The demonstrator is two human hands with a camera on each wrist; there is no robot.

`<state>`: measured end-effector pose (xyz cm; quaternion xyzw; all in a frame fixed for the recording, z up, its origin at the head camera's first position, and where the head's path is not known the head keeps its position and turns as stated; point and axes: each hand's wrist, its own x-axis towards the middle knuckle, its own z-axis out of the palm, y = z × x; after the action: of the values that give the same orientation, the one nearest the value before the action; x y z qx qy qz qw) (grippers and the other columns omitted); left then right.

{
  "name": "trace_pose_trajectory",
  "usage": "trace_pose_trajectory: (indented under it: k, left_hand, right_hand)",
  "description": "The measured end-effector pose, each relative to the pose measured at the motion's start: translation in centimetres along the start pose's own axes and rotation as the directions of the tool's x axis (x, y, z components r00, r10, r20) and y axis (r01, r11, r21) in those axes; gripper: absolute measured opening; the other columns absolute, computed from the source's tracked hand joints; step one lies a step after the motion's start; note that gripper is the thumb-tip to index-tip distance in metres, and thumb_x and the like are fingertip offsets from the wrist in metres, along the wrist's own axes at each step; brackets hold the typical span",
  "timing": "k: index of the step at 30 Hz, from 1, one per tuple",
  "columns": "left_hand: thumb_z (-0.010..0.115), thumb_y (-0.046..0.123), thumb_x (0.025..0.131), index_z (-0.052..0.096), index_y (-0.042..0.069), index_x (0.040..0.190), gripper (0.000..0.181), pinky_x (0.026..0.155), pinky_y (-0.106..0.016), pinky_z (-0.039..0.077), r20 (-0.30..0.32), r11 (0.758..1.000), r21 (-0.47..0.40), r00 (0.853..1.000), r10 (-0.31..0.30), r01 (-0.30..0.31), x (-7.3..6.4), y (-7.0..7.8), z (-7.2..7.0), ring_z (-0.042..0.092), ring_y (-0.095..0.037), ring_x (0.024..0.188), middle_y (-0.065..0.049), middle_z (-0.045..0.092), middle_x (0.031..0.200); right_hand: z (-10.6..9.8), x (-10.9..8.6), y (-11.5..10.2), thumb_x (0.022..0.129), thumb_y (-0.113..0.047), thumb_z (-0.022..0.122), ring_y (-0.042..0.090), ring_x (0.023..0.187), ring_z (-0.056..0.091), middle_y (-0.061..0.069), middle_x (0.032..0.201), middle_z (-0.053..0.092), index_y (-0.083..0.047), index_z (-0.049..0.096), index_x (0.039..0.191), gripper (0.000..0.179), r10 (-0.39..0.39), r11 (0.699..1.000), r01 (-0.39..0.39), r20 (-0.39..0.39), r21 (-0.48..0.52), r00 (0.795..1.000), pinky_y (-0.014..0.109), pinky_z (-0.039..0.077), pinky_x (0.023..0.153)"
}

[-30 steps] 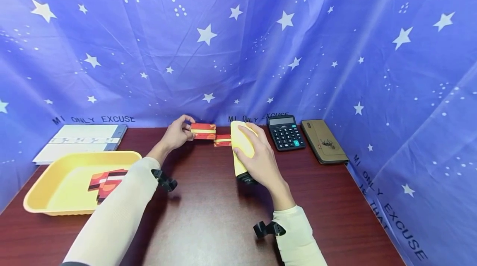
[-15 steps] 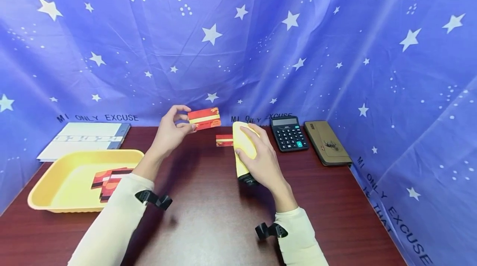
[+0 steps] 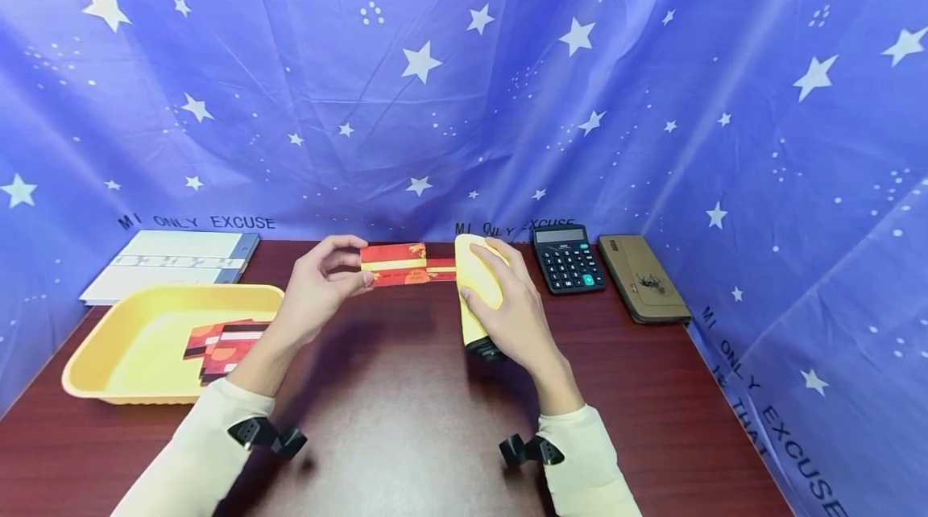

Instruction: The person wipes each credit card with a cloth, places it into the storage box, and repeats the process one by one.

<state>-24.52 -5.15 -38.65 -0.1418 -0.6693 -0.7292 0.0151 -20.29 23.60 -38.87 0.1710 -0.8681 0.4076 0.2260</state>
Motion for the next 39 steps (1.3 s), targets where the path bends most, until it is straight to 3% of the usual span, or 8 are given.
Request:
trace_pose_trajectory:
  k: [8,14,24,31,39]
  left_hand:
    - [0.07,-0.017,0.084,0.062,0.001,0.129,0.049,0.084,-0.042,0.067,0.015,0.999,-0.053,1.0,-0.013,0.014,-1.2,-0.2,0.1,0.075,-0.014,0.08,-0.01,0.07,0.098]
    - [0.07,-0.015,0.085,0.063,0.002,0.129,0.048,0.085,-0.045,0.067,-0.016,0.999,-0.04,1.0,-0.003,0.002,-1.6,-0.5,-0.1,0.076,-0.014,0.081,-0.007,0.068,0.095]
    - [0.068,-0.016,0.086,0.063,0.002,0.13,0.048,0.084,-0.047,0.067,-0.001,1.0,-0.03,1.0,-0.01,0.01,-1.7,-0.5,0.0,0.074,-0.014,0.079,-0.018,0.068,0.1]
    - [0.068,-0.016,0.085,0.064,0.002,0.129,0.048,0.084,-0.048,0.066,-0.01,0.999,-0.036,1.0,-0.013,0.012,-1.6,-0.6,0.2,0.074,-0.015,0.079,-0.033,0.067,0.109]
    - [0.067,-0.016,0.086,0.064,0.002,0.129,0.047,0.084,-0.046,0.067,0.003,0.999,-0.048,1.0,-0.014,0.014,-1.9,-0.8,0.6,0.075,-0.015,0.081,-0.026,0.071,0.107]
  right_hand:
    - [0.3,-0.1,-0.8,0.087,-0.012,0.079,0.029,0.144,0.044,0.007,0.158,0.046,-0.021,0.058,0.147,0.064,-0.007,1.0,0.007,0.014,0.002,1.0,0.05,0.044,0.11]
    - [0.7,-0.2,-1.4,0.088,-0.014,0.08,0.027,0.146,0.043,0.006,0.158,0.046,-0.022,0.057,0.147,0.064,-0.029,0.999,0.029,0.028,0.013,0.999,0.051,0.043,0.113]
    - [1.1,-0.4,-1.8,0.087,-0.015,0.081,0.024,0.14,0.048,0.004,0.156,0.047,-0.024,0.059,0.146,0.063,-0.053,0.998,0.054,0.037,-0.022,0.998,0.041,0.048,0.102]
    - [1.6,-0.5,-2.2,0.087,-0.016,0.082,0.021,0.141,0.048,0.002,0.156,0.048,-0.024,0.059,0.145,0.063,-0.093,0.995,0.094,0.044,-0.022,0.995,0.037,0.048,0.107]
    - [2.6,-0.7,-2.3,0.086,-0.014,0.082,0.024,0.141,0.05,0.006,0.156,0.048,-0.022,0.06,0.144,0.063,-0.121,0.99,0.124,0.047,-0.06,0.991,0.041,0.049,0.107]
